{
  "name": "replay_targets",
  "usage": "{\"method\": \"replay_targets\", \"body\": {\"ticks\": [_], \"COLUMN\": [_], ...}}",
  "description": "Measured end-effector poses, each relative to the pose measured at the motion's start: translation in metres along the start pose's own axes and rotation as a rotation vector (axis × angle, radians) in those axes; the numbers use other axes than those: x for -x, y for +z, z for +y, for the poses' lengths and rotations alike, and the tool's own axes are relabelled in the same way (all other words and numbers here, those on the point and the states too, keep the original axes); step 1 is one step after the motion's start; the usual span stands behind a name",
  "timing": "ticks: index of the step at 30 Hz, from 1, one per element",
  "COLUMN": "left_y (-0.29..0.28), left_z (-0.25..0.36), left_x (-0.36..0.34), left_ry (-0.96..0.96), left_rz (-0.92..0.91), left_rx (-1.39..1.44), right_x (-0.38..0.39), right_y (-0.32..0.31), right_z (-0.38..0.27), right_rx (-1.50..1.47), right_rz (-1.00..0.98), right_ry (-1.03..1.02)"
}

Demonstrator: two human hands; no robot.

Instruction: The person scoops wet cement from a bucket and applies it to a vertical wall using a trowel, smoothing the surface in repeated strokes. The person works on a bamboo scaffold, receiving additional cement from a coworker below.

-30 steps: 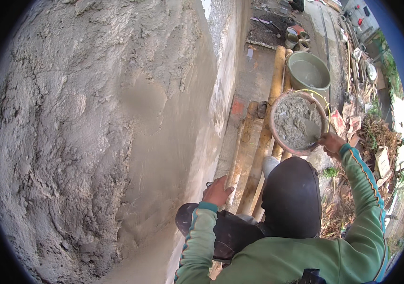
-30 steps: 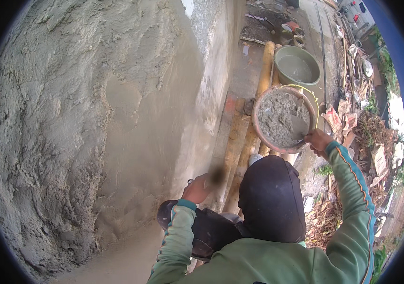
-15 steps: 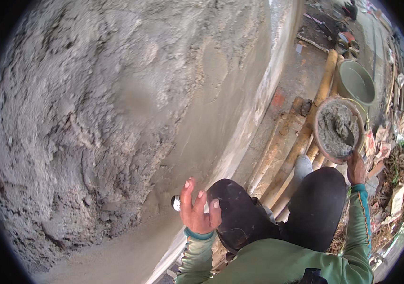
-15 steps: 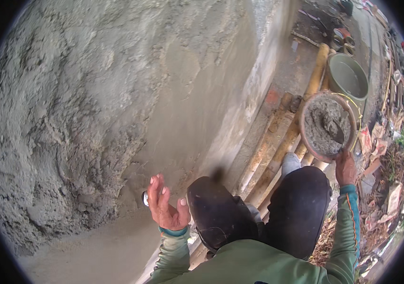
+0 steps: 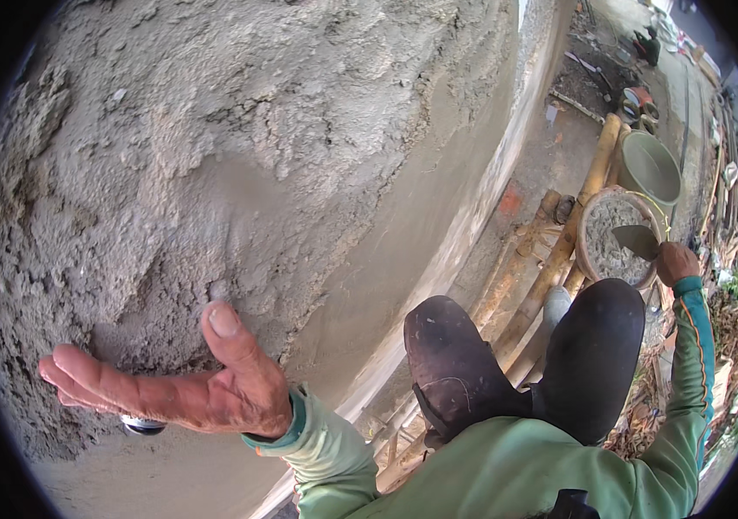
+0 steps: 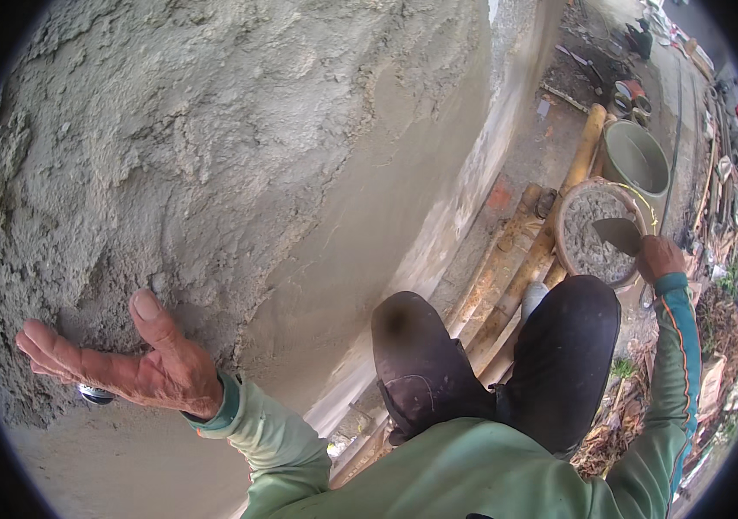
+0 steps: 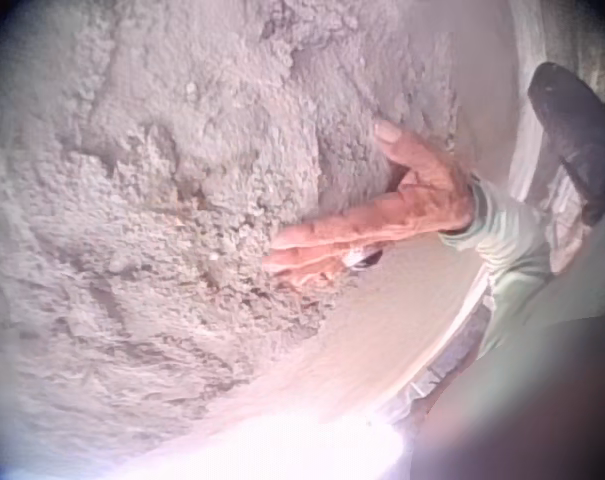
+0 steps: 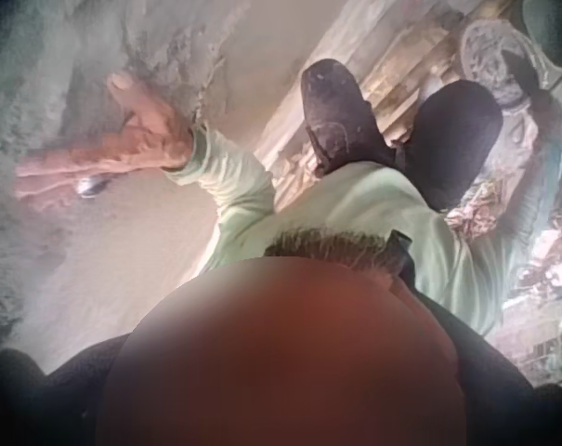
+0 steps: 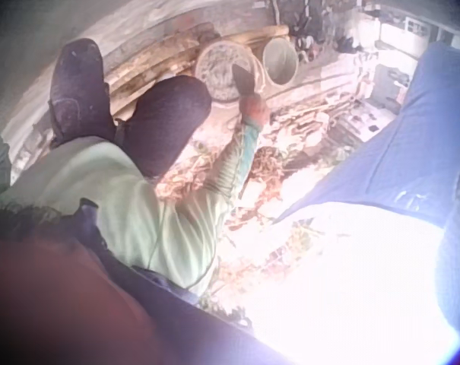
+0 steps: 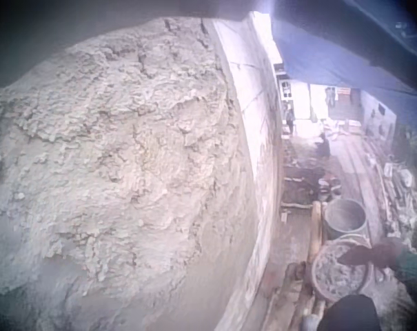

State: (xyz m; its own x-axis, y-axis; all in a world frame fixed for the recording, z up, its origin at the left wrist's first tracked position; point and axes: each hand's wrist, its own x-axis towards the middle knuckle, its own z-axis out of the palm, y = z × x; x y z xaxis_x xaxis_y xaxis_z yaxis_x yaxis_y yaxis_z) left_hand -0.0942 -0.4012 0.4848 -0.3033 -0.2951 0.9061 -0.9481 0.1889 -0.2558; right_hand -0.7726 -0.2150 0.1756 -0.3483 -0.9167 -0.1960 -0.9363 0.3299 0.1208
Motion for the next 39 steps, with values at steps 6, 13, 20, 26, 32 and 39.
{"method": "replay_targets", "body": {"ticks": [6,13,20,26,32,39], "left_y": [0.019,0.034,0.032,0.034,0.027,0.033], "left_z": [-0.003,0.006,0.004,0.002,0.007,0.006], "left_x": [-0.004,-0.007,-0.006,-0.005,-0.008,-0.004], "left_ry": [-0.024,0.005,-0.059,-0.075,-0.033,-0.043], "left_rz": [-0.055,0.055,0.003,0.044,0.014,0.019], "left_rx": [-0.291,-0.225,-0.382,-0.377,-0.436,-0.462], "right_x": [-0.003,0.026,0.033,0.072,0.128,0.071], "right_y": [0.017,-0.019,0.064,0.097,0.1,0.027], "right_z": [-0.061,-0.031,-0.066,-0.083,-0.1,-0.12], "right_rx": [0.037,0.069,-0.434,-1.665,-1.958,-2.275], "right_rz": [-0.343,-0.391,-0.55,-0.406,-0.111,-0.057], "right_ry": [0.246,0.229,0.433,0.881,0.672,0.701]}}
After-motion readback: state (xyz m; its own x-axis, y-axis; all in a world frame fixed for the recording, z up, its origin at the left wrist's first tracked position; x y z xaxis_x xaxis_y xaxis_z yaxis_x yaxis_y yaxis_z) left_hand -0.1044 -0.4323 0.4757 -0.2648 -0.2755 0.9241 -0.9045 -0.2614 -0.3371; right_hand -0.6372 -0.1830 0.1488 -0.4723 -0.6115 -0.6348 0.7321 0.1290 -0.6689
